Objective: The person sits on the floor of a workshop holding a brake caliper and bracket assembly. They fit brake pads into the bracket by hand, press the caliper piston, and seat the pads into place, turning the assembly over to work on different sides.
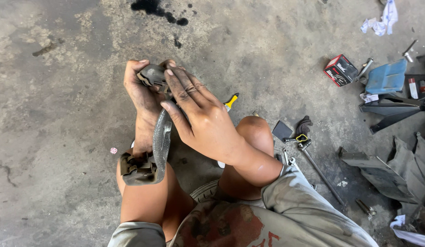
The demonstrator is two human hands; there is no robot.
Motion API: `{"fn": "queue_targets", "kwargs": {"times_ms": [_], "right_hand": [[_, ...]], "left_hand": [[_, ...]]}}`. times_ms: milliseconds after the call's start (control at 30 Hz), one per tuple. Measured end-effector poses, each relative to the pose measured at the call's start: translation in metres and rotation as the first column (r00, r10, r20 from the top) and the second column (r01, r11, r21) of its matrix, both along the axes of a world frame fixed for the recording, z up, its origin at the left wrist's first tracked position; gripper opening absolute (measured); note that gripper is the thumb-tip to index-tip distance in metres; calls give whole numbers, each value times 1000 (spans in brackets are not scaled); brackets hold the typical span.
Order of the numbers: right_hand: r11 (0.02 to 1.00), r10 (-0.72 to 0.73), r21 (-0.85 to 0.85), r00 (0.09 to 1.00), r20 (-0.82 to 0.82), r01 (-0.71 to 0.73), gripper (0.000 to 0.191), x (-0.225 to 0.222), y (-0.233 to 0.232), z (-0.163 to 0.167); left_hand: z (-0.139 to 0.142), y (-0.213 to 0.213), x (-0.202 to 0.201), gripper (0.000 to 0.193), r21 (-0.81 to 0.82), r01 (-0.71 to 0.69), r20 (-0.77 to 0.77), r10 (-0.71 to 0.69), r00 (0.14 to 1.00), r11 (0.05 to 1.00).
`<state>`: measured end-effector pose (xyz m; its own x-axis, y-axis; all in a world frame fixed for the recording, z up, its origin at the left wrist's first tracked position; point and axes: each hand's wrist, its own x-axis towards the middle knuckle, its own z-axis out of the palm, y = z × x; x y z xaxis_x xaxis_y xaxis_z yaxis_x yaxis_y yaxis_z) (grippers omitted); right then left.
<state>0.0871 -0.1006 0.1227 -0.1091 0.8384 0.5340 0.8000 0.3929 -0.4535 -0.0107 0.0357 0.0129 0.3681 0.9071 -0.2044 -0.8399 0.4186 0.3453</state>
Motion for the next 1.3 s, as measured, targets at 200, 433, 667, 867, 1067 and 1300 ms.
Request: {"fn": "queue_targets", "kwargs": {"times_ms": [200,433,667,867,1067,1300], "right_hand": [[1000,-16,1,999,28,16,46,3,-3,3],[1000,-4,-20,1000,15,4,45,5,-3,5],[999,-30,-19,1000,10,30,42,4,-3,8],[999,-34,-1,999,42,34,47,4,-1,11],[998,-61,-24,996,68,63,47,7,-4,13],[998,-41,-36,998,55,42,46,9,-6,15]], "left_hand": [[12,-3,-1,38,99,205,128,-216,968,974],[24,-8,4,45,202,130,236,-177,956,971],[13,-5,5,40,109,201,142,-215,966,974],[-5,4,7,25,-88,53,23,-51,998,995],[-8,3,6,36,166,224,172,-252,952,960],[-3,0,4,43,117,349,162,-365,917,930]]}}
